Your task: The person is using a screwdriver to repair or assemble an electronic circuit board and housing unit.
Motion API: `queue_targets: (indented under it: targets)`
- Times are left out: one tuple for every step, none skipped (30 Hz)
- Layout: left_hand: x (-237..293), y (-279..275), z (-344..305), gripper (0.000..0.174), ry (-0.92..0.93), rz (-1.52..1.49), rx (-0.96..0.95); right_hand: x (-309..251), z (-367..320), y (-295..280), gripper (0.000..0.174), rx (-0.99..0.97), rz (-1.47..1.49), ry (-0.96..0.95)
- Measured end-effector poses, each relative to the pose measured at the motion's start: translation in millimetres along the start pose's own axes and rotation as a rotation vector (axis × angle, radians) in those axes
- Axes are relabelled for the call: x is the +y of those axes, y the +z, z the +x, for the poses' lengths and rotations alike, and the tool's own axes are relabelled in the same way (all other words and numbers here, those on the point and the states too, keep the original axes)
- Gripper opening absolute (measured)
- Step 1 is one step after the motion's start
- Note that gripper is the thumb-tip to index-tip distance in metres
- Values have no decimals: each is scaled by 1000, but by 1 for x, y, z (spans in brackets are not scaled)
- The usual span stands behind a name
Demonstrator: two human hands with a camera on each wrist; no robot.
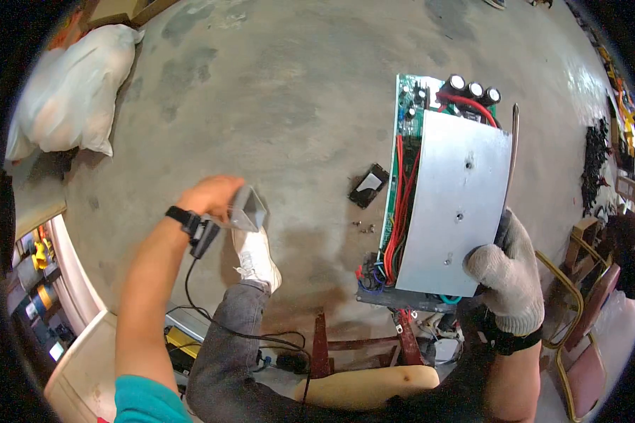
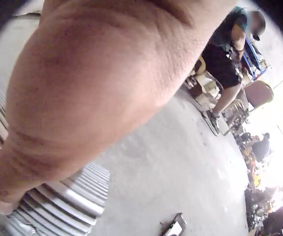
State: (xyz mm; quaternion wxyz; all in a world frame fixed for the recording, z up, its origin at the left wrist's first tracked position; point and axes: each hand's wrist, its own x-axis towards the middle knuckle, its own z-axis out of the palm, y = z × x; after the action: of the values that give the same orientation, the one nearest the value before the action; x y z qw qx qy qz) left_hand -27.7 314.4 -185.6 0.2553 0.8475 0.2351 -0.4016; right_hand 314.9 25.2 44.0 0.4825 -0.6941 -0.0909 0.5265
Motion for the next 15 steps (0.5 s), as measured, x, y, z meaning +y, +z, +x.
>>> queue_targets:
  targets:
    - [14,1,3,75,-9,40,-96,1,-1,-2,112,7,-12,4]
    - [27,0,8,74,-16,80,-192,3,-2,-4,112,5,-17,2]
    - [35,2,18,74,-16,77,-188,4,-2,-6,112,15,-34,8]
    - [41,5,28,65,-47,101,-286,5,-1,-7,111,27,-50,18]
    - [46,8,36,57,-78,126,-388,4,-1,-6,111,27,-51,23]
    - [52,8,44,57,-78,125,-392,1,-2,-4,111,18,-38,35]
    - [56,6,51,59,-90,163,-462,0,-1,-1,112,7,-25,48]
    - [59,5,55,61,-101,202,-529,0,-1,2,112,7,-27,50]
    - [59,4,58,68,-92,196,-542,1,-1,3,111,15,-14,41]
    - [59,4,61,68,-88,196,-540,1,-1,3,111,25,-2,32]
    - [57,4,63,72,-88,116,-530,1,0,1,111,28,-3,33]
    - [54,7,67,75,-85,37,-523,1,-1,-1,109,21,-2,44]
    - [52,13,69,75,-79,40,-525,2,-2,-3,108,13,0,54]
    - [49,19,69,73,-74,-11,-489,2,-2,-4,108,17,0,59]
    - [52,19,64,71,-72,-62,-452,1,-3,-4,106,24,3,67]
